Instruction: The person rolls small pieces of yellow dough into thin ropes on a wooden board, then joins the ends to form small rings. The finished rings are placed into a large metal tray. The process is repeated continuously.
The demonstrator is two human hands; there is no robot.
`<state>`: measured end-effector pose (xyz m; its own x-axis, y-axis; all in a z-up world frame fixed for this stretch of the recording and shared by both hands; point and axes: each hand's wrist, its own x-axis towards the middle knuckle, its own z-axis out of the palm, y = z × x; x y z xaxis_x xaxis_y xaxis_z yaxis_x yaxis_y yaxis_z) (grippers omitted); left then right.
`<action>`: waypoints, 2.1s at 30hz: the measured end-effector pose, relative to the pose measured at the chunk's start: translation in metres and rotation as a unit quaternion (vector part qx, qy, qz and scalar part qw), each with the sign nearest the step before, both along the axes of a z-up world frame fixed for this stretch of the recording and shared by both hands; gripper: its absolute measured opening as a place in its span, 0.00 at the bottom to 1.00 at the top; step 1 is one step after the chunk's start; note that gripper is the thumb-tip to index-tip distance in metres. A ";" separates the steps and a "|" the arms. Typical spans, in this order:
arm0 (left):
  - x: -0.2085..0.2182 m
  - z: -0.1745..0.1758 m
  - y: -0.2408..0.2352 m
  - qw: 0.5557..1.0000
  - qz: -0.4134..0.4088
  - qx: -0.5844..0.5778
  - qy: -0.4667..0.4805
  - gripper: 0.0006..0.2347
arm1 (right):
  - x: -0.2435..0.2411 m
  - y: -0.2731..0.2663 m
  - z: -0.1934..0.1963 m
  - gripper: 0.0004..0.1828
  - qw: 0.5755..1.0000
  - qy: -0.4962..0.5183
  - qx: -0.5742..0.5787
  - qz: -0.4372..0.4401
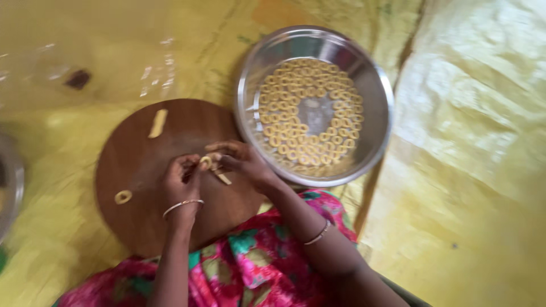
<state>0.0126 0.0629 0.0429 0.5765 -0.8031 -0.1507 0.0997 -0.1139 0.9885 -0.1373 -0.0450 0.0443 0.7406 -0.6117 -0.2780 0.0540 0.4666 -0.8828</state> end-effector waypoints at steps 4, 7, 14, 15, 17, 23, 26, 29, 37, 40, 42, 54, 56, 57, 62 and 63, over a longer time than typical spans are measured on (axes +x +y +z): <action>-0.025 0.005 -0.017 0.999 0.013 -0.014 0.051 0.08 | -0.010 -0.015 -0.017 0.17 0.999 -0.034 0.006 -0.031; -0.039 0.012 -0.028 0.999 0.007 -0.031 0.028 0.08 | -0.019 -0.027 -0.015 0.16 0.999 -0.022 0.022 -0.040; -0.057 0.019 -0.050 0.998 0.015 -0.061 -0.018 0.09 | -0.040 -0.044 -0.008 0.16 0.999 -0.007 0.035 -0.012; -0.057 0.019 -0.051 0.997 0.015 -0.066 -0.029 0.10 | -0.043 -0.044 -0.012 0.15 1.000 0.006 0.017 -0.016; -0.060 0.023 -0.049 0.996 0.006 -0.056 -0.074 0.10 | -0.054 -0.050 -0.021 0.13 0.999 0.034 -0.023 -0.023; -0.056 0.031 -0.035 0.997 -0.005 0.013 -0.081 0.12 | -0.153 -0.126 -0.035 0.08 0.659 0.420 -0.571 -0.252; -0.047 0.025 -0.029 0.998 -0.011 0.004 -0.066 0.12 | -0.188 -0.130 -0.039 0.10 0.698 0.526 -0.421 -0.244; -0.042 0.017 -0.024 0.995 -0.017 -0.021 -0.092 0.12 | -0.189 -0.125 -0.045 0.09 0.708 0.565 -0.370 -0.208; -0.033 0.017 -0.015 0.994 -0.014 -0.018 -0.110 0.12 | -0.178 -0.126 -0.053 0.09 0.661 0.648 -0.346 -0.153; -0.030 0.017 -0.015 0.994 -0.009 -0.029 -0.102 0.12 | -0.184 -0.125 -0.061 0.09 0.641 0.639 -0.398 -0.148; -0.029 0.018 -0.012 0.996 -0.007 -0.028 -0.085 0.12 | -0.186 -0.125 -0.065 0.08 0.624 0.633 -0.432 -0.151; -0.012 0.028 -0.005 0.993 0.000 -0.018 -0.116 0.12 | -0.179 -0.120 -0.061 0.10 0.624 0.619 -0.451 -0.157; -0.011 0.026 -0.004 0.996 0.006 -0.024 -0.088 0.12 | -0.182 -0.118 -0.065 0.11 0.615 0.619 -0.461 -0.161; -0.010 0.025 -0.003 0.997 0.009 -0.027 -0.074 0.12 | -0.185 -0.117 -0.069 0.11 0.609 0.617 -0.470 -0.163; 0.032 0.016 0.005 0.994 0.013 -0.011 -0.107 0.10 | -0.190 -0.127 -0.093 0.07 0.617 0.608 -0.478 -0.145; 0.049 0.015 0.012 0.993 0.017 0.002 -0.114 0.10 | -0.190 -0.129 -0.095 0.07 0.617 0.630 -0.453 -0.133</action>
<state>0.0614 0.0749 0.0576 0.6233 -0.7818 -0.0162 -0.1230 -0.1185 0.9853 -0.3275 -0.1741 -0.0508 0.1261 -0.9919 0.0153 -0.9728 -0.1266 -0.1942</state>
